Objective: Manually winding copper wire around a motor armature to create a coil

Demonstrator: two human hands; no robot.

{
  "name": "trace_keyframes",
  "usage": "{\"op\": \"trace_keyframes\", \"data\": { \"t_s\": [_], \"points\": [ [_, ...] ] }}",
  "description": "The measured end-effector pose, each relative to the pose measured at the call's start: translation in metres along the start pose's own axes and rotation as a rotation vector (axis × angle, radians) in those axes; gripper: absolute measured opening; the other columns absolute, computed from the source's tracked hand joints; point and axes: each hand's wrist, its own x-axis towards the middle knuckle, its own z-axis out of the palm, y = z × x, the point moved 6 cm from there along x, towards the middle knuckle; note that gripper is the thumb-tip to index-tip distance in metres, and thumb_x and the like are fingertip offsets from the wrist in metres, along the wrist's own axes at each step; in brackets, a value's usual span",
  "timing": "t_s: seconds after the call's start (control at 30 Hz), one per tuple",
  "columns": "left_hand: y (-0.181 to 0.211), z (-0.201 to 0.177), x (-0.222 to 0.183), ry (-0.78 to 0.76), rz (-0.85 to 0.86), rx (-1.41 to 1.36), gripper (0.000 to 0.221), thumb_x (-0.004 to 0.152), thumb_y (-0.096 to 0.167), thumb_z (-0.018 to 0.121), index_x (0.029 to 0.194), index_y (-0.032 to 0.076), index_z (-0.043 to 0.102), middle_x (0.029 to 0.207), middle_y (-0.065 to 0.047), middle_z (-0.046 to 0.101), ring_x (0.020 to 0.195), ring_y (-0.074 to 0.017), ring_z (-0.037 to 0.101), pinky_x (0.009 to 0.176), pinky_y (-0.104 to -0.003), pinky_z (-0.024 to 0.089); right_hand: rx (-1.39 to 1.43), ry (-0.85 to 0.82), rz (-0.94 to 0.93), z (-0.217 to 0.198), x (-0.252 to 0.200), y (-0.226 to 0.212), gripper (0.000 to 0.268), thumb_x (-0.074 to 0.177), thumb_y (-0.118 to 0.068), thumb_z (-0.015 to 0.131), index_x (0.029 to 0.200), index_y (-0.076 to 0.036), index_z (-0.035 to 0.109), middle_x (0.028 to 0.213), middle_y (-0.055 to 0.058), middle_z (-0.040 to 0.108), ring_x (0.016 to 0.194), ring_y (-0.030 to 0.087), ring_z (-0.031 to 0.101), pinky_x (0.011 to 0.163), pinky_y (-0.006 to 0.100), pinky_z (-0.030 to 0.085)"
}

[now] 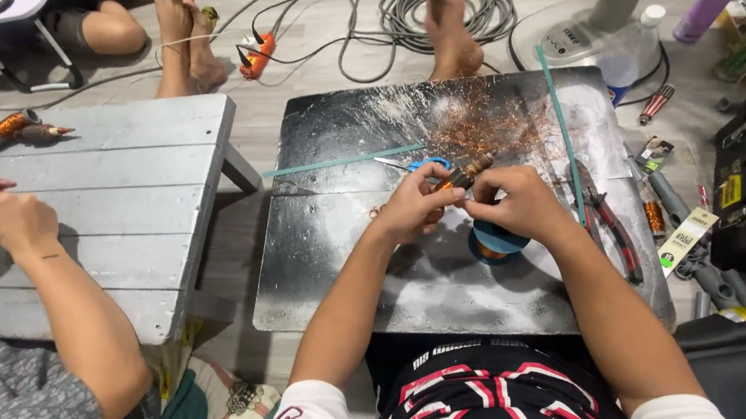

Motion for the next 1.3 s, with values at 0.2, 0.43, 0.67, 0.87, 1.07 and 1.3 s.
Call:
{"op": "trace_keyframes", "data": {
  "t_s": [0.2,0.43,0.67,0.87,1.07,1.3],
  "points": [
    [0.013,0.004,-0.004,0.068,0.017,-0.017,0.031,0.094,0.009,0.091,0.116,0.006,0.07,0.081,-0.014,0.074,0.05,-0.0112,0.057,0.039,-0.029,0.059,-0.105,0.043,-0.052,-0.011,0.001,-0.021,0.033,0.084,-0.02,0.099,0.069,-0.012,0.07,0.057,0.004,0.072,0.062,0.029,0.074,0.076,0.038,0.057],
    [0.01,-0.001,-0.005,0.096,-0.018,0.061,0.034,0.096,0.015,0.09,0.124,0.002,0.077,0.078,-0.02,0.075,0.046,-0.0184,0.065,0.036,-0.028,0.055,-0.29,0.084,-0.159,-0.014,-0.003,-0.038,0.024,0.087,-0.03,0.099,0.09,-0.016,0.08,0.062,0.002,0.075,0.067,0.025,0.076,0.089,0.036,0.059],
    [0.025,0.004,-0.017,0.106,0.046,0.089,0.034,0.105,0.02,0.08,0.134,0.003,0.074,0.075,-0.02,0.071,0.043,-0.0176,0.064,0.03,-0.024,0.043,-0.407,0.138,-0.192,-0.01,-0.003,-0.041,0.042,0.086,-0.039,0.099,0.12,-0.017,0.087,0.06,0.003,0.07,0.065,0.023,0.073,0.083,0.033,0.056],
    [0.01,0.0,-0.009,0.047,0.006,0.016,0.022,0.112,0.027,0.072,0.118,0.006,0.072,0.071,-0.023,0.07,0.038,-0.0176,0.056,0.028,-0.024,0.033,-0.643,0.252,-0.308,-0.003,-0.009,-0.026,0.038,0.091,-0.06,0.091,0.115,-0.031,0.086,0.093,-0.002,0.058,0.094,0.022,0.059,0.096,0.039,0.043],
    [0.008,0.003,-0.006,-0.062,-0.04,0.021,0.019,0.105,0.022,0.079,0.111,0.008,0.067,0.074,-0.024,0.075,0.039,-0.0102,0.048,0.029,-0.021,0.024,-0.596,0.206,-0.277,0.004,-0.007,-0.013,0.038,0.092,-0.065,0.083,0.118,-0.037,0.083,0.123,-0.002,0.054,0.121,0.024,0.048,0.105,0.041,0.029],
    [0.01,-0.006,-0.01,0.039,-0.082,0.106,0.035,0.103,0.038,0.084,0.103,0.008,0.066,0.074,-0.024,0.076,0.043,-0.0082,0.045,0.034,-0.02,0.024,-0.503,0.079,-0.183,-0.002,-0.005,-0.024,0.056,0.091,-0.059,0.086,0.137,-0.03,0.073,0.133,0.003,0.055,0.129,0.026,0.046,0.109,0.045,0.028]
  ]
}}
